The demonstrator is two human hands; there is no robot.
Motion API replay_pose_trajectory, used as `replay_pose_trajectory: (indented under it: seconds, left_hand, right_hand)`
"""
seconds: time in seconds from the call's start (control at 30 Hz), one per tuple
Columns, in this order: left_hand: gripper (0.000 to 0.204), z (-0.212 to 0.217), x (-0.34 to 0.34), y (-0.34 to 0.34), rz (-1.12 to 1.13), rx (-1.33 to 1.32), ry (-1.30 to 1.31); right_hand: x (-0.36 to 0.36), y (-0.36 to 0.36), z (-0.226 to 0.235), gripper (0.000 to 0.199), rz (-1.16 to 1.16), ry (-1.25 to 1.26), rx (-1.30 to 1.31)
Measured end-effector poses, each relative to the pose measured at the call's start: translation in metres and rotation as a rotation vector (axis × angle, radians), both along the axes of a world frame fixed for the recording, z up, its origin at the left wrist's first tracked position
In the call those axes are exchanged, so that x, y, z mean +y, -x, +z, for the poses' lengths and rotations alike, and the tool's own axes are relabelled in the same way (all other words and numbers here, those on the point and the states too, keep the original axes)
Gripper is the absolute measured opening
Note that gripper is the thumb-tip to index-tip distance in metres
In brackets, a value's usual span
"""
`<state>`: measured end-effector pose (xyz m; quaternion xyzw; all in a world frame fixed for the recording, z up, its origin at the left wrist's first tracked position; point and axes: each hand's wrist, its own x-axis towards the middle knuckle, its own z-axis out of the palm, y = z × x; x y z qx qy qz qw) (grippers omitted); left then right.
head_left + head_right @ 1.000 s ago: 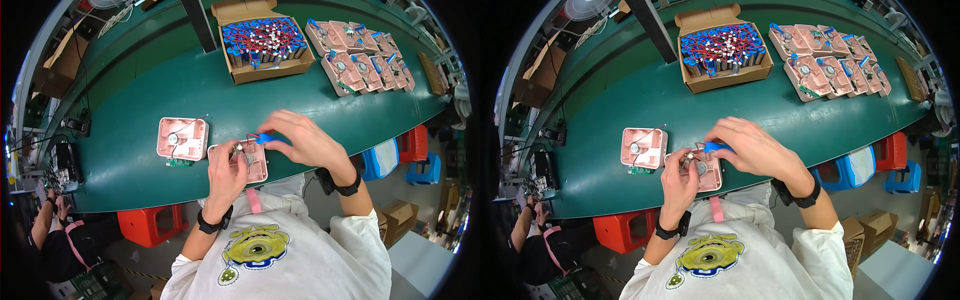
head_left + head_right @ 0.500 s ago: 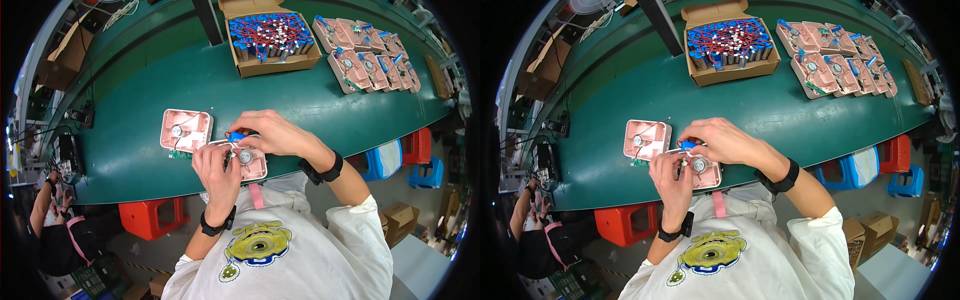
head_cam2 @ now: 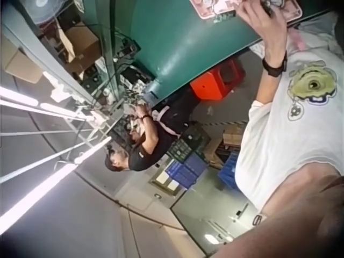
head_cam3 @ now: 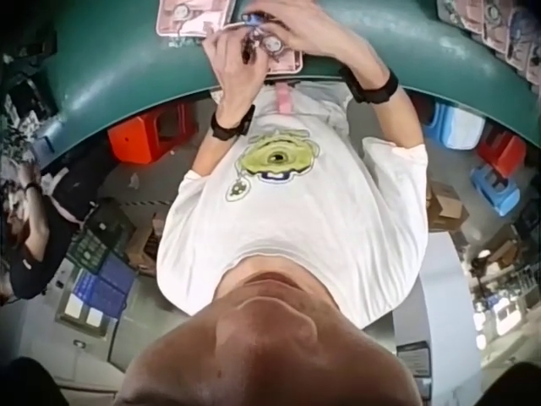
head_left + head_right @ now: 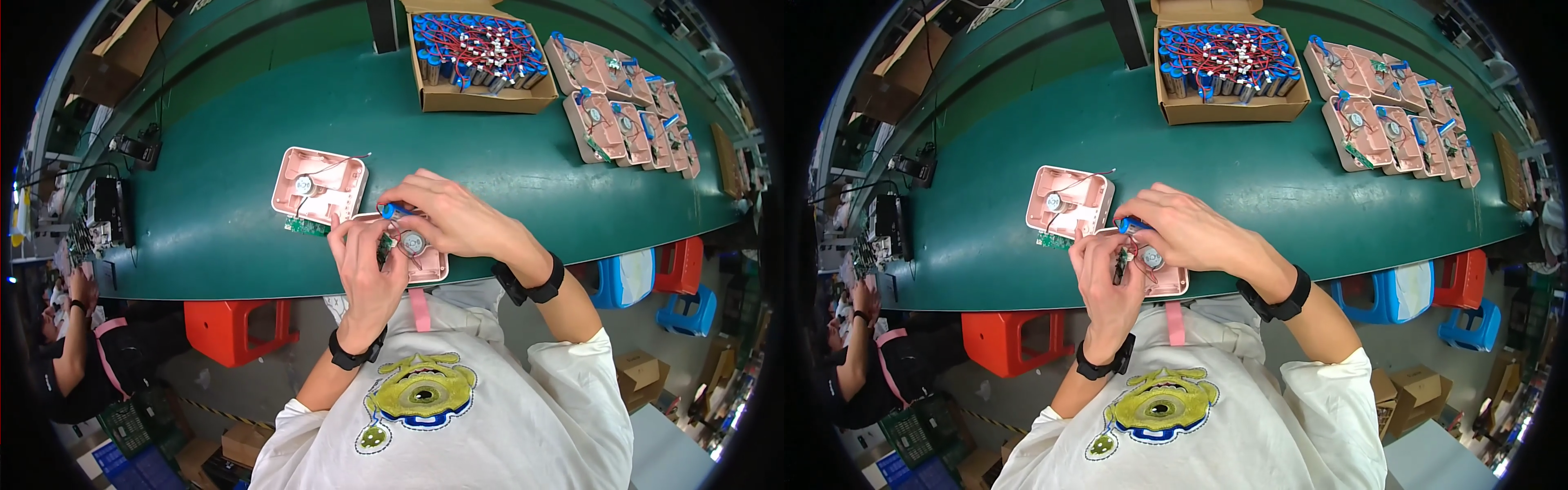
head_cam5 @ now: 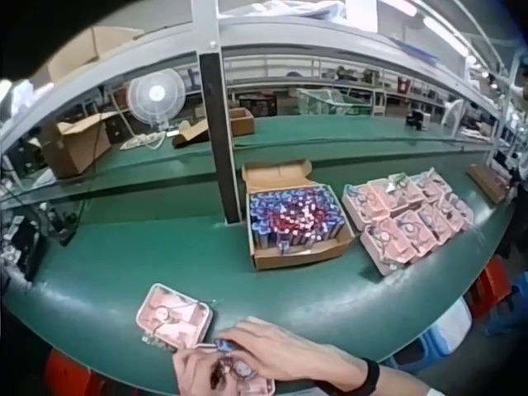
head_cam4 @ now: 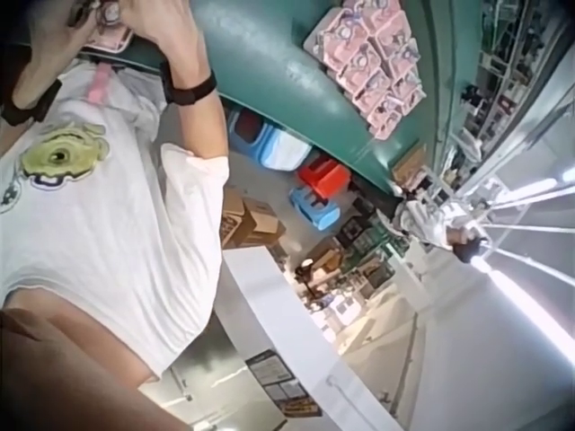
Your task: Assemble electronic components such as PCBs, wires, and batteries into plastic housings on a production line.
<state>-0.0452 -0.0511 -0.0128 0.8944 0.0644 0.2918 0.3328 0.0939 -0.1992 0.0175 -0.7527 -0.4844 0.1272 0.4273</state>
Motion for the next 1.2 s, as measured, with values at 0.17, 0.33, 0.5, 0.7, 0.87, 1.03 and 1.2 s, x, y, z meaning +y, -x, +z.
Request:
replay_pose_trajectory:
  seconds: [0.17, 0.33, 0.5, 0.7, 0.87, 1.03, 1.2]
  left_hand:
    - [0.038, -0.004, 0.002, -0.001, -0.043, -0.027, -0.071]
    - [0.040, -0.005, -0.002, 0.000, -0.020, -0.018, -0.059]
    - [0.044, -0.006, -0.002, -0.002, -0.030, -0.026, -0.130]
    - [0.049, -0.009, 0.000, -0.001, -0.090, -0.061, -0.165]
    - [0.051, -0.013, -0.003, 0.001, -0.056, -0.101, -0.061]
    - [0.051, -0.013, -0.006, 0.002, -0.020, -0.141, -0.008]
    - [0.050, -0.006, -0.001, 0.011, -0.029, -0.123, -0.056]
  right_hand:
    - [0.000, 0.004, 0.002, 0.039, -0.008, 0.010, -0.067]
    - [-0.001, 0.004, 0.000, 0.041, -0.029, -0.007, 0.008]
    - [-0.008, 0.005, 0.001, 0.041, -0.098, -0.012, 0.134]
    - [-0.015, -0.004, 0.012, 0.036, -0.071, -0.035, 0.190]
    - [-0.002, 0.004, 0.002, 0.035, -0.129, -0.076, -0.050]
    - [0.007, 0.008, -0.003, 0.037, -0.092, -0.041, -0.276]
    - [0.012, 0.009, -0.004, 0.035, -0.021, 0.039, -0.309]
